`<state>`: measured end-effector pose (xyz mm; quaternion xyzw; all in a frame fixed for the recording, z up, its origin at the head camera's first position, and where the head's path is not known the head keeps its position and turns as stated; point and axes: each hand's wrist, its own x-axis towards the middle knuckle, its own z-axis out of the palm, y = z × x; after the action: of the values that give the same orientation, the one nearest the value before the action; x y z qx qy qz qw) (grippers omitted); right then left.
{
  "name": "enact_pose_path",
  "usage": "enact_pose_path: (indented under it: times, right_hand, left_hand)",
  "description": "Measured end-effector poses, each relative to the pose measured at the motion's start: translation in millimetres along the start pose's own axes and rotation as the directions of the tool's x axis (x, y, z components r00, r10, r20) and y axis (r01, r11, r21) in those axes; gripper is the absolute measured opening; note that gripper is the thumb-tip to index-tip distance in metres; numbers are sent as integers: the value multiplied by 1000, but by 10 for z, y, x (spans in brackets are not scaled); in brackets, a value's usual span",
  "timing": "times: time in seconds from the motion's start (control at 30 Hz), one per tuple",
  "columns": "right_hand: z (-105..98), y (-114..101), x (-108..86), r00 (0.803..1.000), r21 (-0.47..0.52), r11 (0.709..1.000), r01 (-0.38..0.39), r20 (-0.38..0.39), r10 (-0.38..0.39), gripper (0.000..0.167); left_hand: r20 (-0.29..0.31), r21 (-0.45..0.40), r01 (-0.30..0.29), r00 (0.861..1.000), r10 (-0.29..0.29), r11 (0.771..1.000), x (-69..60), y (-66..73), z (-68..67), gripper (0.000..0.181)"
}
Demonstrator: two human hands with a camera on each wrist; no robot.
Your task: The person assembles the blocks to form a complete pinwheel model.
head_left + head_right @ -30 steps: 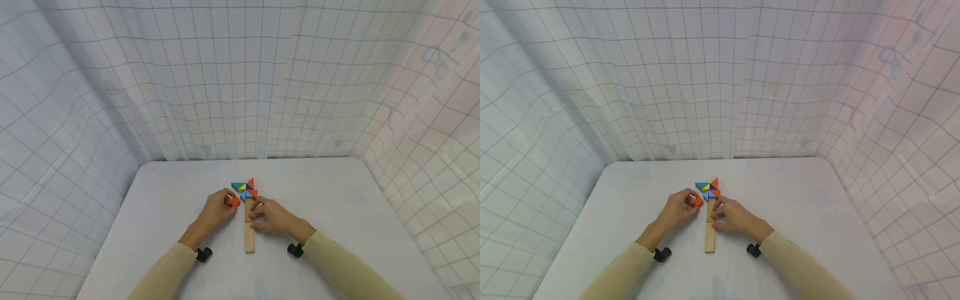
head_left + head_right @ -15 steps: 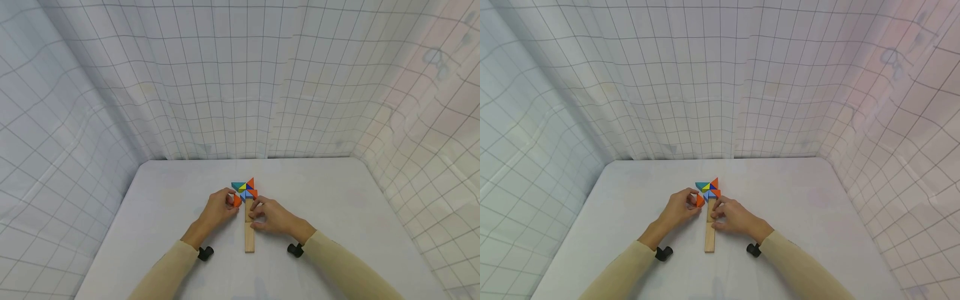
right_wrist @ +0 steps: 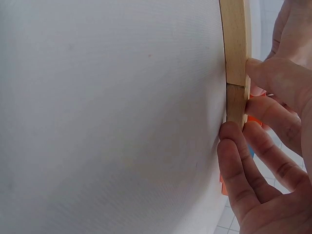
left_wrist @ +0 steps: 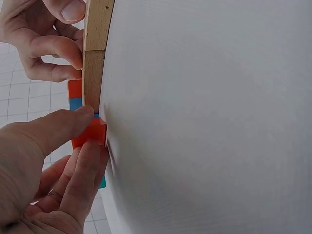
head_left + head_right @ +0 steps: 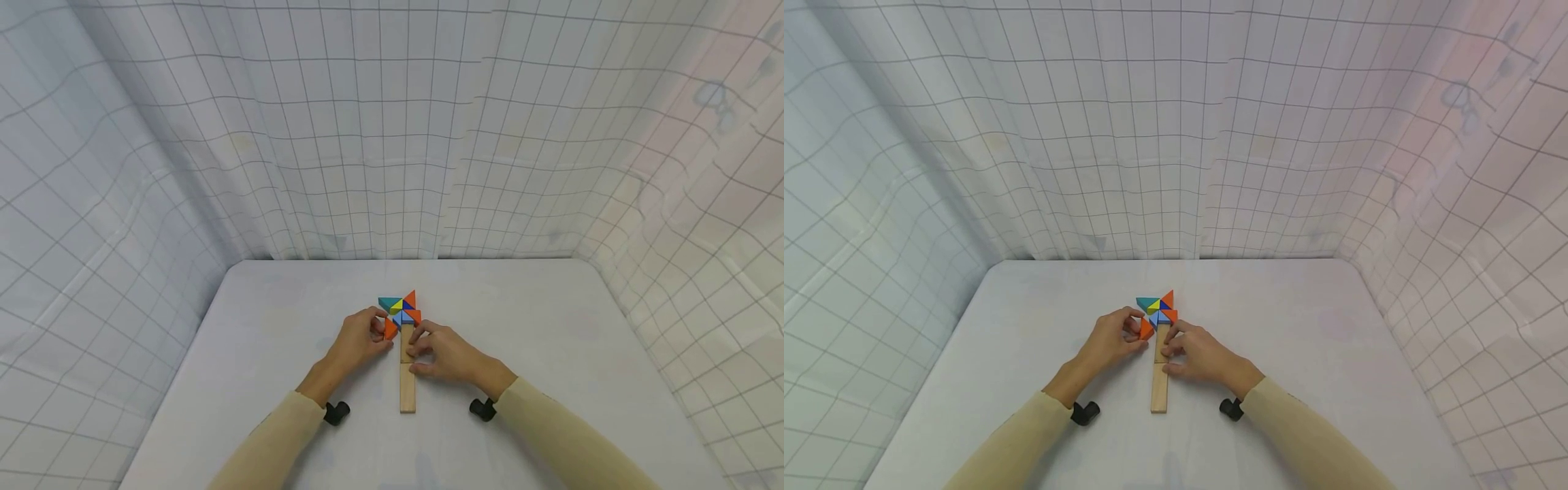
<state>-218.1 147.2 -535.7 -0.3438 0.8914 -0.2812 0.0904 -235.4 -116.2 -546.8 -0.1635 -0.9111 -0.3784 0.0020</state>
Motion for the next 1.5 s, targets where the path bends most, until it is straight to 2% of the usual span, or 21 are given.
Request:
enact_pose_path:
  times: [0.17,0.27,0.4,0.7,0.93,1.13,1.5]
  right_hand:
    - [-4,-14,-2,1000,2,1000,-6,0,6,28]
    - [-4,-19,-4,1000,3,1000,-11,0,11,28]
    - [1,-13,-6,1000,0,1000,-8,-2,8,27]
    - [1,-12,-10,1000,2,1000,12,-10,-12,27]
    - [2,-11,-9,1000,-6,1000,22,-15,-22,26]
    - [-12,-21,-16,1000,5,1000,11,-3,-11,27]
    - [-11,-3,-11,1000,7,1000,3,7,-3,28]
  left_hand:
    - [-6,-2,-22,1000,22,1000,7,-14,13,54]
    - [7,-6,27,1000,-27,1000,8,31,18,55]
    - [13,0,63,998,-63,998,11,49,27,56]
    - [11,4,33,999,-33,999,18,32,28,55]
    - [14,7,31,999,-31,999,17,44,19,54]
    - [22,-12,45,999,-44,999,10,77,4,53]
    - [2,20,19,1000,-19,1000,37,84,22,53]
